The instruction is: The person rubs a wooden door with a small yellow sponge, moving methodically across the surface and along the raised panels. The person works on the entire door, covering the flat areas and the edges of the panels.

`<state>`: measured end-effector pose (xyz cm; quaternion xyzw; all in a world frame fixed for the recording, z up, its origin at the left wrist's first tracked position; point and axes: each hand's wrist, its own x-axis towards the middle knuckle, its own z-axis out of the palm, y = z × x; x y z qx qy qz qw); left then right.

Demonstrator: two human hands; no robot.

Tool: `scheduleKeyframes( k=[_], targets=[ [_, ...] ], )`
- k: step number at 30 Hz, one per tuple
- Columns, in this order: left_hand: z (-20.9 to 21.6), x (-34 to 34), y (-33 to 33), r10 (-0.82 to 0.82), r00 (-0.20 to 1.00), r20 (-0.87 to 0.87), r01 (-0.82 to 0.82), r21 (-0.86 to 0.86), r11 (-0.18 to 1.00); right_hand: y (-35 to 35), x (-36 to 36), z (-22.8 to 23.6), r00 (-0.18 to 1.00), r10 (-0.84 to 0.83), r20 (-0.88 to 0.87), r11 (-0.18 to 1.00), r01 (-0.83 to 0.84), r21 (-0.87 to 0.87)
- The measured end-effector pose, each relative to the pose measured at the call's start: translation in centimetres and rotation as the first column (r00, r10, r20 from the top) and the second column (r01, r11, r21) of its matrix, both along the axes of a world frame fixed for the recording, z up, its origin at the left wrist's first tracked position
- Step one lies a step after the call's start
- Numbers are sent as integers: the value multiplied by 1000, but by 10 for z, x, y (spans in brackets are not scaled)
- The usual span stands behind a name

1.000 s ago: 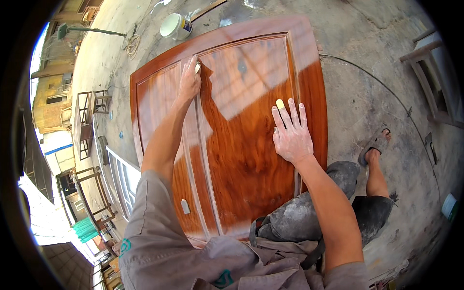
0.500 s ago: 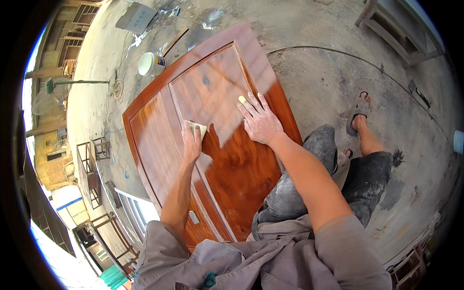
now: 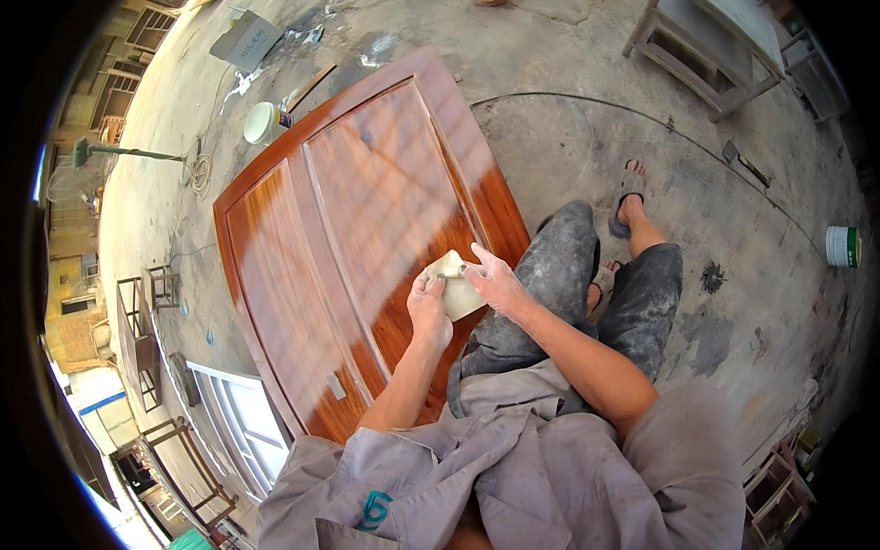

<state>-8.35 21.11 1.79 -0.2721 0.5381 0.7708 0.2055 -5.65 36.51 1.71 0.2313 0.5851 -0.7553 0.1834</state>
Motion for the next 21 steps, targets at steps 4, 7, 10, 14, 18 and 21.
scheduleKeyframes(
  k=[4,7,10,14,18,21],
  targets=[
    [-2,11,-1,-161,986,-52,159,-36,987,17,1,20,995,19,-102,994,-29,-104],
    [-9,19,-7,-304,946,-112,284,-163,945,21,6,22,993,81,-89,988,-91,-121],
    [-4,23,-4,-312,950,-26,311,-56,949,30,17,13,990,118,-71,986,-126,-110],
    [12,12,-3,-383,923,33,382,29,924,31,28,11,996,15,-93,978,-34,-205],
    [16,-17,-12,-480,866,143,474,75,877,19,30,24,934,265,-239,952,-214,219],
    [9,-43,-16,-543,808,227,535,100,839,1,33,32,787,572,-230,668,-284,688]
  ],
)
